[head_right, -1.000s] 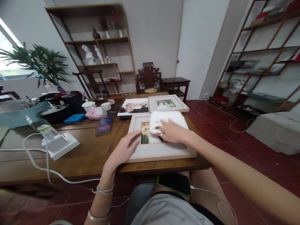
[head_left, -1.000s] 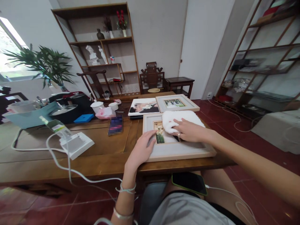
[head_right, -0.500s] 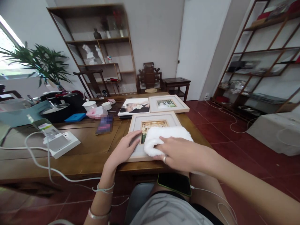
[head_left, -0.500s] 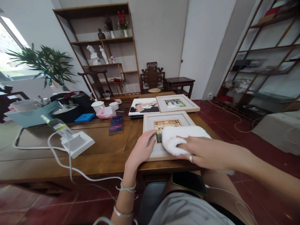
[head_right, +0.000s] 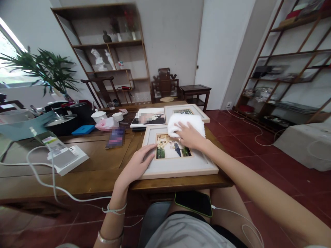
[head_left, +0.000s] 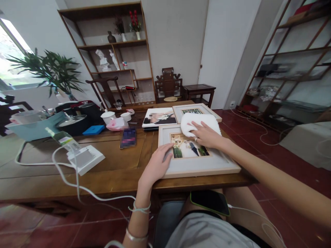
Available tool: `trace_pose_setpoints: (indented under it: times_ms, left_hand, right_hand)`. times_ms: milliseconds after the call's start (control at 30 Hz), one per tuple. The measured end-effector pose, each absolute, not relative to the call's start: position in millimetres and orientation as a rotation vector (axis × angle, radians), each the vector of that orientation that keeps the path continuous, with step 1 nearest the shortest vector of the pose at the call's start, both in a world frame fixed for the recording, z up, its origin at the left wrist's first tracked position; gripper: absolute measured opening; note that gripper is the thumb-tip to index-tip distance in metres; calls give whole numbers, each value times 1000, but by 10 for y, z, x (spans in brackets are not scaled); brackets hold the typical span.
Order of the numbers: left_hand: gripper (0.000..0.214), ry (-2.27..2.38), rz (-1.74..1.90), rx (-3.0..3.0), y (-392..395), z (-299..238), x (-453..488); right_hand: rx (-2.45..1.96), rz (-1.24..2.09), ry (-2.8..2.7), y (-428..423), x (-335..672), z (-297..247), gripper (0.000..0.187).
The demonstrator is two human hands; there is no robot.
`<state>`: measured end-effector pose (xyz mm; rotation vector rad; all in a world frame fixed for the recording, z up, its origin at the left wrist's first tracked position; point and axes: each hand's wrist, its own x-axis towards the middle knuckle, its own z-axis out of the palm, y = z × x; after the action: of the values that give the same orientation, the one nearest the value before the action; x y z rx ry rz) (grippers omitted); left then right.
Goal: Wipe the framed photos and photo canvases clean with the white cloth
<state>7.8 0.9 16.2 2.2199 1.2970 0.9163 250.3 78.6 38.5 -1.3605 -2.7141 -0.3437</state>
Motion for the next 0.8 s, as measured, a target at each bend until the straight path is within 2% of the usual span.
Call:
trace_pose_setpoints:
  times_ms: [133,267,400,500,600,800]
  left_hand:
    - [37,1315,891,2215,4,179,85]
    - [37,1309,897,2216,6,176,87]
    - [36,1293,922,2225,11,161,82]
    - [36,1290,928,2230,13,155,81]
    - [36,1284,930,2236,11,157,82]
    - [36,1286,939,2234,9,155,81]
  right_hand:
    - [-1249,-192,-2767,710,2499,397,40]
    - [-1114,101,-2865,438,2555,547,37]
    - [-1190,392,-2875,55,2650,802,40]
    - [-1255,503,-2902,-174,2724,882,35]
    - [-1316,380,-2872,-240,2783,788,33]
    - [-1320,-26,-2797,147,2864,479,53]
